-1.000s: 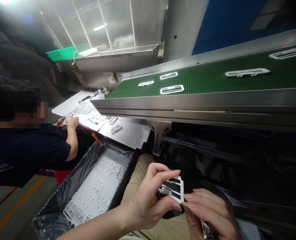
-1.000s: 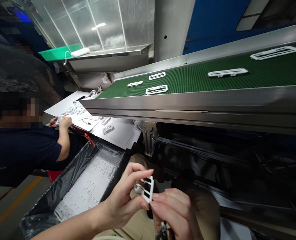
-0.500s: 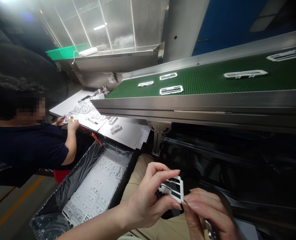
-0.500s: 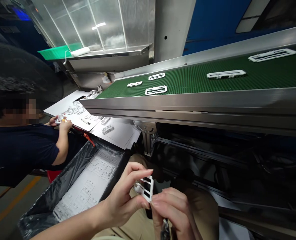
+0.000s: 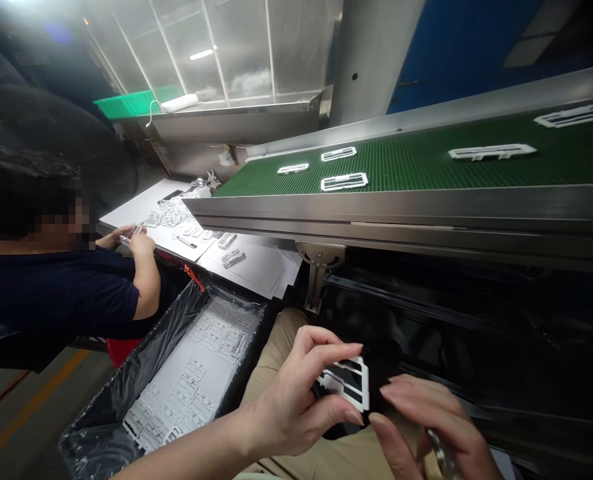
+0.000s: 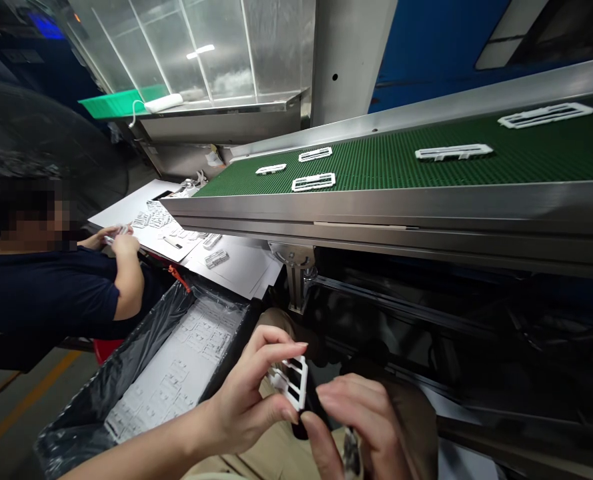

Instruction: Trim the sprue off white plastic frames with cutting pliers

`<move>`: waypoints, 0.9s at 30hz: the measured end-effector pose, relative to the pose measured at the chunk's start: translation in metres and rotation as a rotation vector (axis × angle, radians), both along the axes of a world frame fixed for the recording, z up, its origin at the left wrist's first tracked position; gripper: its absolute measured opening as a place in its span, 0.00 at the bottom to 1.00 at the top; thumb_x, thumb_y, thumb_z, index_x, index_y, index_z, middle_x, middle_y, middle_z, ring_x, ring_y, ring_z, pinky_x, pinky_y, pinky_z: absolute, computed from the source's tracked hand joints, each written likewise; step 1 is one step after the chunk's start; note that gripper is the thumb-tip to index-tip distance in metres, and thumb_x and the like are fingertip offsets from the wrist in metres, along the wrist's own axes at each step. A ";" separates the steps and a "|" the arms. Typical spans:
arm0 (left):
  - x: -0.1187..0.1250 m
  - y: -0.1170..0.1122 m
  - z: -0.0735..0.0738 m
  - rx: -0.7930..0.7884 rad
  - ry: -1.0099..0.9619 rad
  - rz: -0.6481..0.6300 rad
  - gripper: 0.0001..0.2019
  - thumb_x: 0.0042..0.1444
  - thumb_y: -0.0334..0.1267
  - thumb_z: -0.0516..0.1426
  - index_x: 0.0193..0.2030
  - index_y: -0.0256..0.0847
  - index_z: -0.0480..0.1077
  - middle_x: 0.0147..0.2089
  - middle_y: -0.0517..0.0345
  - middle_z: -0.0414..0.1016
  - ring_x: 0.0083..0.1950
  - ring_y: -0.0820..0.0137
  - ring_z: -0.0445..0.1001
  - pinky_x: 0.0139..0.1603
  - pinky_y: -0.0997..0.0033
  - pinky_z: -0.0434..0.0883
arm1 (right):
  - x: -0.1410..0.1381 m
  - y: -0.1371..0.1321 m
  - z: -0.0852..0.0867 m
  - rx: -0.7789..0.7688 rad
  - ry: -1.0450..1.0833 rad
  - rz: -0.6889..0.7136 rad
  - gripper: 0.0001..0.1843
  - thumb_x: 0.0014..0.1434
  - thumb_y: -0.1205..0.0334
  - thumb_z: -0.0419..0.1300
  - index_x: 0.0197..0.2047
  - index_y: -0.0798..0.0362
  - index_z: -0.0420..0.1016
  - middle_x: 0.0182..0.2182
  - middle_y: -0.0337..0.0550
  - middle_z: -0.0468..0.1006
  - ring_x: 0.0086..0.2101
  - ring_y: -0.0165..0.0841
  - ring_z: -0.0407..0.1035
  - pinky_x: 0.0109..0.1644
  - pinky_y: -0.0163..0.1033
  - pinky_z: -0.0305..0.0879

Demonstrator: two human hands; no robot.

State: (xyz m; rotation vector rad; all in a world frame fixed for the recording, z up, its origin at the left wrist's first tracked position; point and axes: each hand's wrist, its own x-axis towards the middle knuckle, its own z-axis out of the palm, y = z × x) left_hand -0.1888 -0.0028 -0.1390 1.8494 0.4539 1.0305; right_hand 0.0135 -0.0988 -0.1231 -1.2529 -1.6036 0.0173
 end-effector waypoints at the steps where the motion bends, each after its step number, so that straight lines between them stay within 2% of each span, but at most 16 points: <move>1: -0.001 0.001 0.001 0.000 0.002 -0.010 0.33 0.77 0.58 0.63 0.83 0.57 0.66 0.63 0.48 0.68 0.63 0.61 0.72 0.69 0.59 0.79 | 0.006 0.001 0.002 -0.054 -0.049 -0.008 0.12 0.76 0.61 0.69 0.59 0.50 0.78 0.50 0.44 0.84 0.53 0.32 0.81 0.60 0.35 0.79; 3: -0.002 0.003 0.002 0.004 -0.003 -0.027 0.33 0.77 0.58 0.63 0.84 0.57 0.65 0.64 0.47 0.68 0.63 0.61 0.72 0.68 0.61 0.79 | 0.019 0.005 0.007 -0.129 -0.180 0.005 0.16 0.79 0.46 0.65 0.60 0.48 0.80 0.51 0.43 0.86 0.52 0.32 0.81 0.58 0.34 0.79; 5: -0.003 0.004 0.003 0.007 -0.013 -0.036 0.33 0.77 0.57 0.63 0.84 0.56 0.65 0.64 0.47 0.68 0.63 0.61 0.72 0.69 0.61 0.78 | 0.029 0.009 0.011 -0.116 -0.293 0.039 0.19 0.79 0.43 0.64 0.61 0.47 0.81 0.52 0.41 0.87 0.52 0.32 0.81 0.58 0.35 0.77; 11: -0.005 0.006 0.004 -0.010 -0.013 -0.039 0.34 0.76 0.56 0.65 0.84 0.56 0.66 0.64 0.47 0.68 0.63 0.61 0.73 0.69 0.61 0.78 | 0.038 0.011 0.015 -0.059 -0.441 0.046 0.19 0.78 0.52 0.67 0.66 0.50 0.82 0.55 0.45 0.86 0.55 0.36 0.77 0.60 0.42 0.71; 17: -0.007 0.007 0.004 -0.013 -0.010 -0.032 0.34 0.75 0.55 0.66 0.83 0.56 0.66 0.63 0.47 0.67 0.62 0.60 0.73 0.68 0.59 0.79 | 0.037 0.012 0.024 -0.001 -0.463 0.050 0.15 0.79 0.55 0.67 0.62 0.51 0.85 0.49 0.44 0.86 0.50 0.33 0.77 0.56 0.40 0.70; 23: -0.006 0.005 0.005 -0.043 -0.004 -0.029 0.32 0.76 0.54 0.65 0.83 0.56 0.67 0.63 0.48 0.67 0.61 0.62 0.73 0.67 0.61 0.78 | 0.038 0.012 0.025 -0.027 -0.493 0.039 0.13 0.79 0.56 0.66 0.61 0.49 0.86 0.47 0.41 0.85 0.47 0.30 0.78 0.56 0.40 0.69; 27: -0.006 0.003 0.004 -0.082 -0.002 -0.023 0.31 0.77 0.52 0.65 0.82 0.56 0.68 0.63 0.48 0.67 0.60 0.63 0.73 0.65 0.62 0.78 | 0.039 0.015 0.027 -0.026 -0.503 0.060 0.12 0.80 0.57 0.64 0.58 0.51 0.86 0.42 0.39 0.83 0.40 0.26 0.76 0.50 0.37 0.68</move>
